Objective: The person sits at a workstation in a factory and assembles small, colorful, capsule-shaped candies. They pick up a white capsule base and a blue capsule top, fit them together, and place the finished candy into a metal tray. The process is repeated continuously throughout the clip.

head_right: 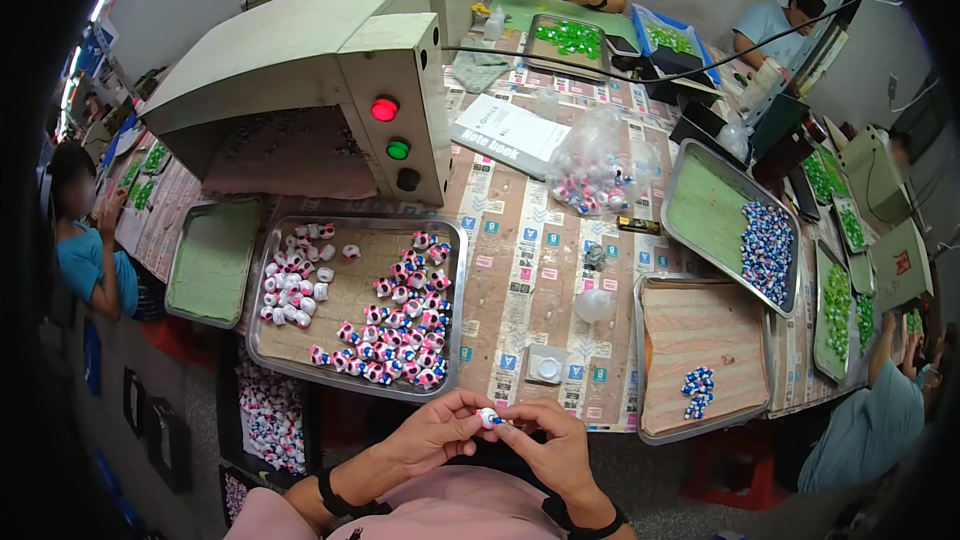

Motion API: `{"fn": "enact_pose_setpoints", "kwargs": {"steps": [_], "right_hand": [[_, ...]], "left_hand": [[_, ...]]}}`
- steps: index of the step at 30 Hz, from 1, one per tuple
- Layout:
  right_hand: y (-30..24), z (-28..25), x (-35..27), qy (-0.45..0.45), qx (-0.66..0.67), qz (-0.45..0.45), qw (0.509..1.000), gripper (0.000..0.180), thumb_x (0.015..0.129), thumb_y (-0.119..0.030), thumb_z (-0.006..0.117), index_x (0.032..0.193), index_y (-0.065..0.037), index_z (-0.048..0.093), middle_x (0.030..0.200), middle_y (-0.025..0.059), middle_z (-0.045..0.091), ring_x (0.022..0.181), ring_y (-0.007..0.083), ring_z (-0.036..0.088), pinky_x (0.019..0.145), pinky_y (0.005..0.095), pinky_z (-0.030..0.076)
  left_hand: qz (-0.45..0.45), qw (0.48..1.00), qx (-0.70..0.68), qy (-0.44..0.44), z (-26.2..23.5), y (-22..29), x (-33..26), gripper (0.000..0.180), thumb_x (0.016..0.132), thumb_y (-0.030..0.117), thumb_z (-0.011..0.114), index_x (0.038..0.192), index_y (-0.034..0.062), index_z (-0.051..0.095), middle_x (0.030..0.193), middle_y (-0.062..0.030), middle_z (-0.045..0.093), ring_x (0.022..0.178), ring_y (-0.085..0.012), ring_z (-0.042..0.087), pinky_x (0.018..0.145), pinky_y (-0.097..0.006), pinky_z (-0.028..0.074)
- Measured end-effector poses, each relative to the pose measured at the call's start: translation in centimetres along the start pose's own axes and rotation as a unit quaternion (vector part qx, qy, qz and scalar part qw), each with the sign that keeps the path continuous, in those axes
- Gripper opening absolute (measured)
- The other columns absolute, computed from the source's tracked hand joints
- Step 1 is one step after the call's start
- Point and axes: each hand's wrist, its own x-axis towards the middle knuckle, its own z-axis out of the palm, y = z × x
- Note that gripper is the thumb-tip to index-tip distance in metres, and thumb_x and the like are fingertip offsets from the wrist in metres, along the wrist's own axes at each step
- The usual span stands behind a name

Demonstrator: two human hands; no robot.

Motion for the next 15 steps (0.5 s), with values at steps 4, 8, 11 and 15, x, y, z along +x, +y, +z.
{"fn": "enact_pose_setpoints", "kwargs": {"steps": [4, 8, 11, 15], "right_hand": [[-0.3, 0.0, -0.1, 0.002, -0.076, -0.009, 0.997, 0.02, 0.078, -0.004, 0.075, 0.098, -0.003, 0.072, 0.091, 0.0082, 0.066, 0.079, 0.0128, 0.061, 0.069, 0.0228, 0.049], [-1.2, 0.2, -0.1, -0.002, -0.079, -0.006, 0.997, 0.019, 0.075, -0.005, 0.078, 0.093, -0.004, 0.074, 0.082, 0.0061, 0.068, 0.076, 0.0139, 0.06, 0.067, 0.0247, 0.048], [-1.2, 0.1, 0.1, -0.015, -0.091, -0.033, 0.995, 0.019, 0.073, -0.004, 0.079, 0.091, -0.005, 0.074, 0.08, 0.0058, 0.069, 0.075, 0.015, 0.06, 0.067, 0.0267, 0.047], [-1.1, -0.2, 0.2, -0.036, -0.086, -0.04, 0.995, 0.019, 0.071, -0.003, 0.079, 0.09, -0.005, 0.074, 0.077, 0.0056, 0.069, 0.074, 0.0156, 0.06, 0.067, 0.0279, 0.046]], "left_hand": [[0.009, 1.0, 0.013, 0.005, -0.4, -0.3, -0.1, 0.027, 0.093, 0.013, 0.061, 0.118, 0.0049, 0.054, 0.101, -0.0051, 0.064, 0.088, -0.0088, 0.064, 0.065, -0.018, 0.051], [0.023, 0.998, 0.061, 0.021, -0.4, -0.5, -0.2, 0.024, 0.091, 0.012, 0.064, 0.113, 0.0034, 0.058, 0.096, -0.0053, 0.065, 0.083, -0.0082, 0.064, 0.064, -0.018, 0.05], [0.041, 0.994, 0.097, 0.037, -0.1, -0.4, -0.4, 0.022, 0.09, 0.011, 0.066, 0.11, 0.0027, 0.06, 0.092, -0.0049, 0.065, 0.079, -0.0083, 0.063, 0.063, -0.017, 0.049], [0.061, 0.987, 0.142, 0.043, 0.4, 0.0, -0.8, 0.022, 0.089, 0.012, 0.067, 0.108, 0.0026, 0.061, 0.089, -0.004, 0.064, 0.073, -0.0074, 0.06, 0.059, -0.018, 0.046]]}}
